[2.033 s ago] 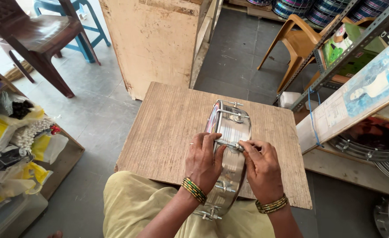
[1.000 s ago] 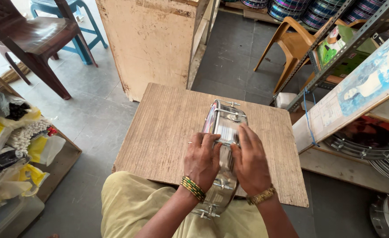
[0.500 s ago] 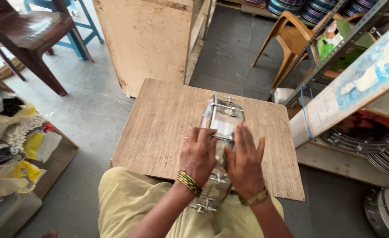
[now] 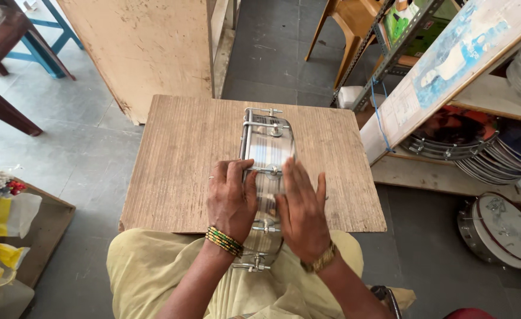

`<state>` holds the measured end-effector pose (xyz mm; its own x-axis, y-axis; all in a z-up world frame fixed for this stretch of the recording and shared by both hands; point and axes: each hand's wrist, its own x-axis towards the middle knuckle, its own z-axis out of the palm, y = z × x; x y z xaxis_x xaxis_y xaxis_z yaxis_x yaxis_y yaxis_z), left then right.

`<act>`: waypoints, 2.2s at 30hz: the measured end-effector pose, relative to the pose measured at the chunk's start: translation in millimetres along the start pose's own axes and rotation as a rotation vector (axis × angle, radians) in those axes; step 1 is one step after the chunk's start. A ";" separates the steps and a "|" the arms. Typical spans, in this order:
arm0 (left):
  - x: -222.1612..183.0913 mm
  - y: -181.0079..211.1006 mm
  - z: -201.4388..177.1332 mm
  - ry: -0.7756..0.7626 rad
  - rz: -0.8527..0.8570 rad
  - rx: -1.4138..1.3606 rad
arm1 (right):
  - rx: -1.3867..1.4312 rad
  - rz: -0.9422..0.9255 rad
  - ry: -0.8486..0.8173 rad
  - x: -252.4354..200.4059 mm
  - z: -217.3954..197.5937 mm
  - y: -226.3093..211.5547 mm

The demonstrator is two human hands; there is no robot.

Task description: The person uses a wrench to remove tension rods from a drum, lifts off the drum head, and then fits the head back onto the shell and begins tightening the rods again.

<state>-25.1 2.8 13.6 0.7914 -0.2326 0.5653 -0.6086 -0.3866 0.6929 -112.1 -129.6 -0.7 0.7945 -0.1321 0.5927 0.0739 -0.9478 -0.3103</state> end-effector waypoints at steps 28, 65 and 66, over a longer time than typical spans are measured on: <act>-9.9 -4.2 -4.0 0.079 -0.056 -0.099 | 0.182 0.125 0.087 35.4 -17.3 5.5; -14.1 -2.6 6.0 -0.215 -0.042 0.009 | 0.940 0.410 0.086 76.5 0.5 56.5; -11.4 -4.9 4.9 -0.242 -0.053 0.046 | 0.928 0.436 0.116 68.3 1.7 71.4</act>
<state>-30.9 3.0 1.6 0.8159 -0.4162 0.4014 -0.5674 -0.4427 0.6943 -51.5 -205.8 16.4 0.8045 -0.4845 0.3435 0.2679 -0.2203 -0.9379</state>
